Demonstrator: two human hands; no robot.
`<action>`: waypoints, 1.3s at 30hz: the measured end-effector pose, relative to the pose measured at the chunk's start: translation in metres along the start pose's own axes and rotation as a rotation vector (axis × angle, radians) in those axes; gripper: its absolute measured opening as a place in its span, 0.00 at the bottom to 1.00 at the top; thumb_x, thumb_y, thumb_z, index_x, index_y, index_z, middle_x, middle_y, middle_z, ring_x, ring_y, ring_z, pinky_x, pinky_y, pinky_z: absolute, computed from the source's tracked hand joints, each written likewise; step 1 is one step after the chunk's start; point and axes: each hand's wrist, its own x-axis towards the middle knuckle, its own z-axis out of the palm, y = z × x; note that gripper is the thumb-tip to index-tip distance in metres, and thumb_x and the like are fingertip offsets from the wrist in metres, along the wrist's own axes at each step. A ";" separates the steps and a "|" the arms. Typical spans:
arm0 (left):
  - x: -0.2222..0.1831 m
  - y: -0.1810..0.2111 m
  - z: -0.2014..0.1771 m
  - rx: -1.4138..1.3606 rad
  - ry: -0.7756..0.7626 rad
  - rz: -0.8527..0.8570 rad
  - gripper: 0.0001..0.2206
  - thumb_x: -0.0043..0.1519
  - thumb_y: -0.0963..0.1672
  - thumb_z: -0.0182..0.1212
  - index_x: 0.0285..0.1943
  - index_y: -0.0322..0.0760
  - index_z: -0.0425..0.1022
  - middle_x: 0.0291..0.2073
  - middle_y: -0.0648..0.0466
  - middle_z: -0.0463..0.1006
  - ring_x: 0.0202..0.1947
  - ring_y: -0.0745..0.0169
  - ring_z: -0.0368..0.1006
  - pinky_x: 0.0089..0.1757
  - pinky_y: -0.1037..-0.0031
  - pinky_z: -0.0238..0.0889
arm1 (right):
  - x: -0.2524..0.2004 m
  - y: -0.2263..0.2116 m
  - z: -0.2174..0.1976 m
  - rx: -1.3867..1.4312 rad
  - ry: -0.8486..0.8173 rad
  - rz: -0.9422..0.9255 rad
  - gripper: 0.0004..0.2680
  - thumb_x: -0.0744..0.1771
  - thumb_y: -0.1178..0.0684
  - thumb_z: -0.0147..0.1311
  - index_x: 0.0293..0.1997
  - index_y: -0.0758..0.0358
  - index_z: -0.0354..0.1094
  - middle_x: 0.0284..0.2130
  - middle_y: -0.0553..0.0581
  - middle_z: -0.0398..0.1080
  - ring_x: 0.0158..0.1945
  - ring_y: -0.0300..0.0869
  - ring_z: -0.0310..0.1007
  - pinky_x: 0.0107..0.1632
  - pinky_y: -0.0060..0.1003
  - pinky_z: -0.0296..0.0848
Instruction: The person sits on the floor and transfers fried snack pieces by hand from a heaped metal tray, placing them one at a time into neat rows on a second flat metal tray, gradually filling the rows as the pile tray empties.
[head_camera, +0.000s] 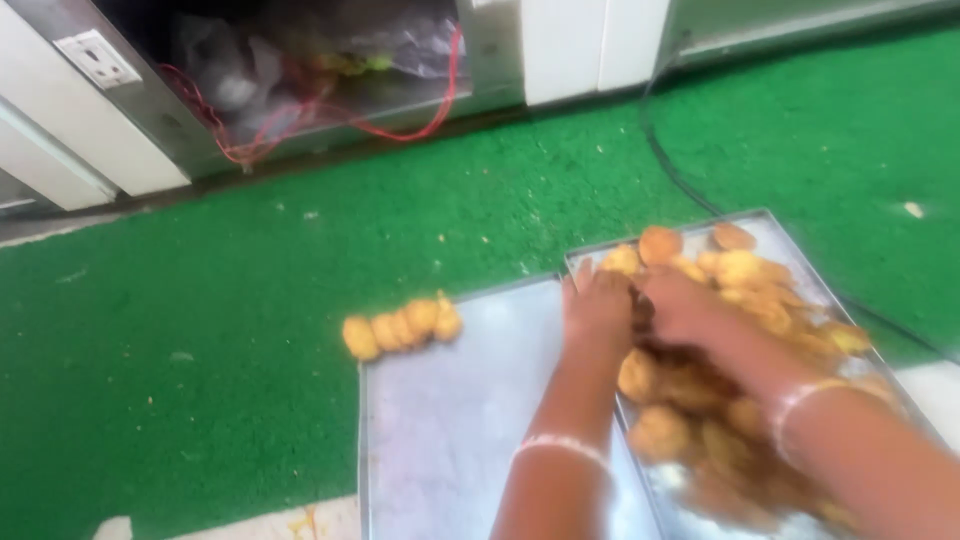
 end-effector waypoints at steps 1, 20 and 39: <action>0.012 0.002 0.018 -0.002 -0.010 -0.001 0.27 0.62 0.50 0.62 0.72 0.47 0.65 0.72 0.52 0.60 0.79 0.50 0.37 0.71 0.51 0.34 | -0.004 -0.002 -0.004 0.005 -0.008 0.003 0.11 0.59 0.48 0.66 0.38 0.60 0.76 0.37 0.63 0.78 0.44 0.56 0.77 0.49 0.47 0.75; 0.014 0.019 0.022 -0.387 0.087 -0.227 0.21 0.59 0.47 0.63 0.63 0.49 0.71 0.59 0.53 0.76 0.65 0.52 0.66 0.61 0.54 0.55 | -0.035 -0.007 -0.026 0.280 0.276 0.071 0.16 0.59 0.67 0.56 0.50 0.63 0.68 0.38 0.69 0.76 0.45 0.61 0.77 0.45 0.49 0.74; 0.008 -0.097 -0.006 -0.802 0.384 -0.319 0.13 0.60 0.46 0.64 0.53 0.40 0.77 0.48 0.43 0.82 0.52 0.46 0.79 0.51 0.62 0.71 | 0.015 -0.096 0.011 0.363 0.528 -0.233 0.25 0.57 0.61 0.69 0.60 0.59 0.68 0.49 0.69 0.68 0.52 0.61 0.71 0.52 0.48 0.72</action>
